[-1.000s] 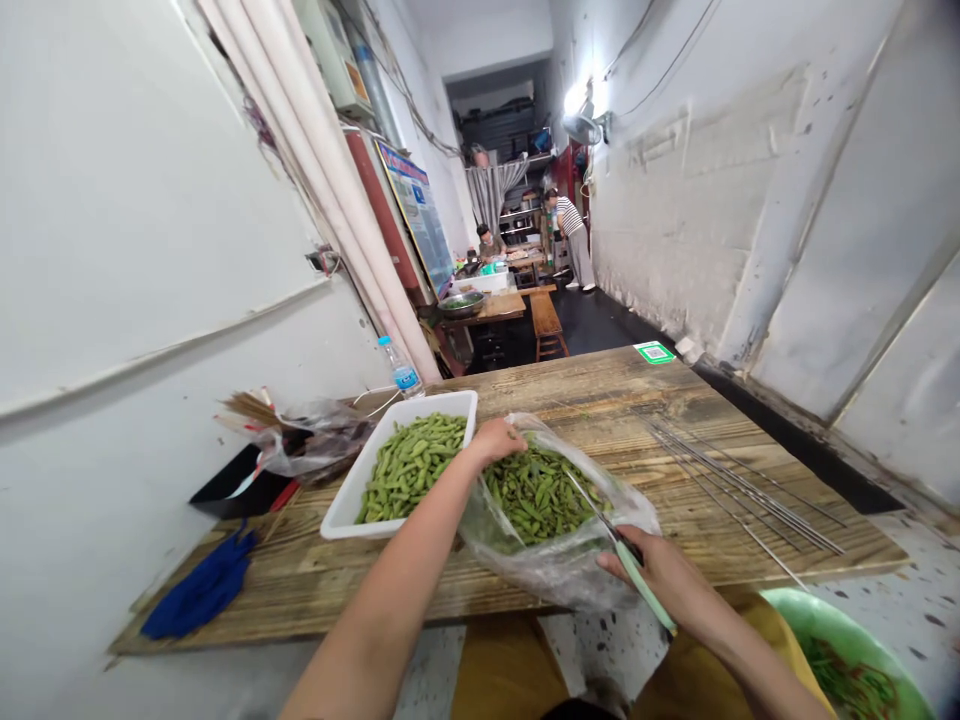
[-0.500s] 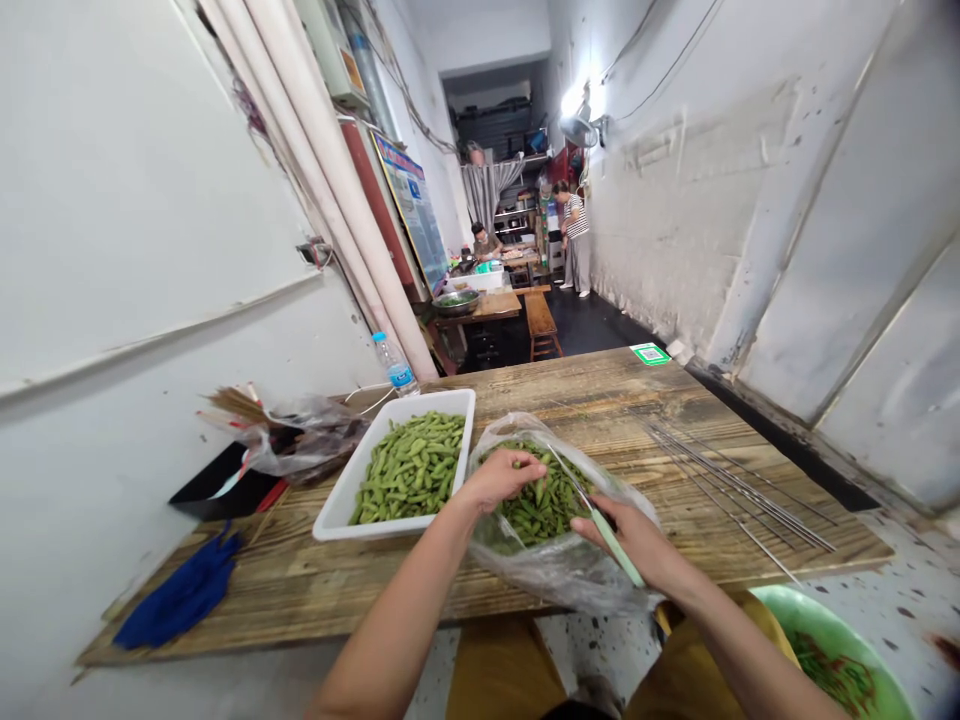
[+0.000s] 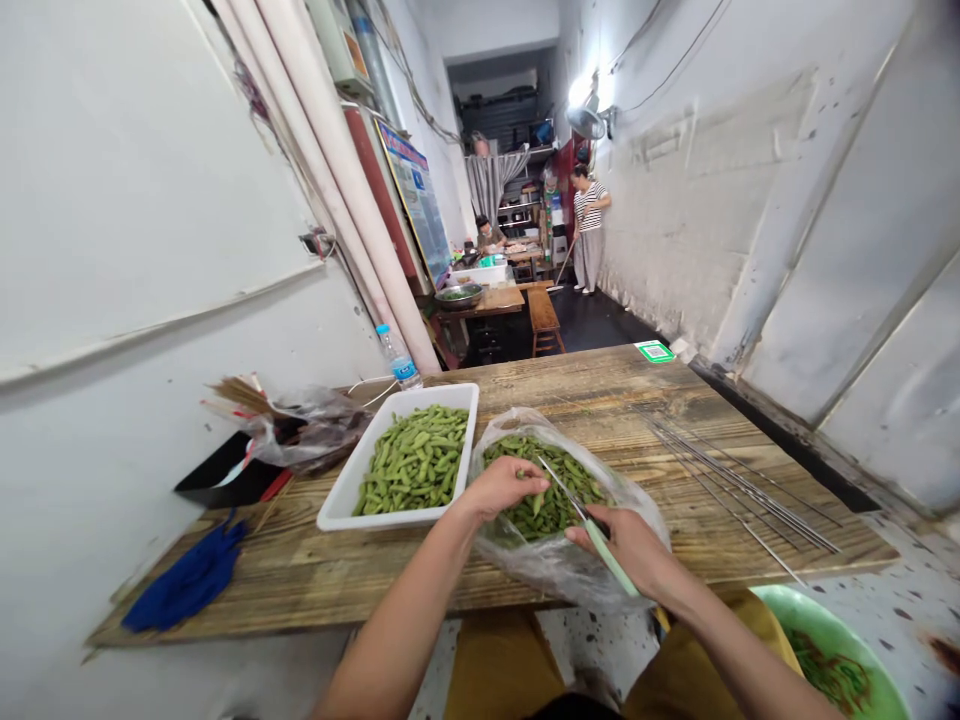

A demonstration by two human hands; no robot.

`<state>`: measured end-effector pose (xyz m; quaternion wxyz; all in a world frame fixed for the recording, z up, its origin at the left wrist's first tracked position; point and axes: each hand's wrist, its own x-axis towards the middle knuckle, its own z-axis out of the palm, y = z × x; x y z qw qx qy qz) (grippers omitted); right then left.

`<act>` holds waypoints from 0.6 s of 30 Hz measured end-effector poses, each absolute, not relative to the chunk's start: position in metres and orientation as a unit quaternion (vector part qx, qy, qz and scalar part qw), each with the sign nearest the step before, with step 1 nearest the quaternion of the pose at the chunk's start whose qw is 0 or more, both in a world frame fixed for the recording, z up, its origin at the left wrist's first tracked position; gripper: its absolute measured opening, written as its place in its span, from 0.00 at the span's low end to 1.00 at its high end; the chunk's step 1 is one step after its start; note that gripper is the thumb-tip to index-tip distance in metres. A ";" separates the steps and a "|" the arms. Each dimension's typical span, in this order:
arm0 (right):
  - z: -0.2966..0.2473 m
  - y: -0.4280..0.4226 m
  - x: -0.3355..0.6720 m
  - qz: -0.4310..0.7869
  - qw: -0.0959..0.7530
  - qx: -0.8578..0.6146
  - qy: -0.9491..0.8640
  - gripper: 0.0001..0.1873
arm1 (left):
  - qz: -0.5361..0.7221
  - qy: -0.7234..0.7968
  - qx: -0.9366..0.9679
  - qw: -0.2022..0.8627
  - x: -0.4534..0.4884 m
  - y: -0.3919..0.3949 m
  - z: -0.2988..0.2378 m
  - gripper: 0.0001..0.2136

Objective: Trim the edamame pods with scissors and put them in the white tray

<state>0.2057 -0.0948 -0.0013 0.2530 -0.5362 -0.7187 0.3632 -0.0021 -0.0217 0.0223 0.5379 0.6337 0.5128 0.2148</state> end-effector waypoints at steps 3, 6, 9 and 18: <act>-0.006 -0.099 0.202 0.342 0.212 -0.543 -0.737 0.19 | 0.190 0.526 0.663 0.497 -0.006 -0.027 0.013 0.15; -0.016 -0.102 0.199 0.334 0.183 -0.544 -0.748 0.18 | 0.168 0.522 0.697 0.462 -0.011 -0.031 0.003 0.13; -0.026 -0.101 0.198 0.357 0.182 -0.531 -0.747 0.19 | 0.139 0.512 0.709 0.465 -0.013 -0.032 -0.004 0.13; -0.023 -0.104 0.207 0.462 0.250 -0.520 -0.674 0.22 | 0.223 0.518 0.573 0.595 -0.012 -0.032 -0.004 0.23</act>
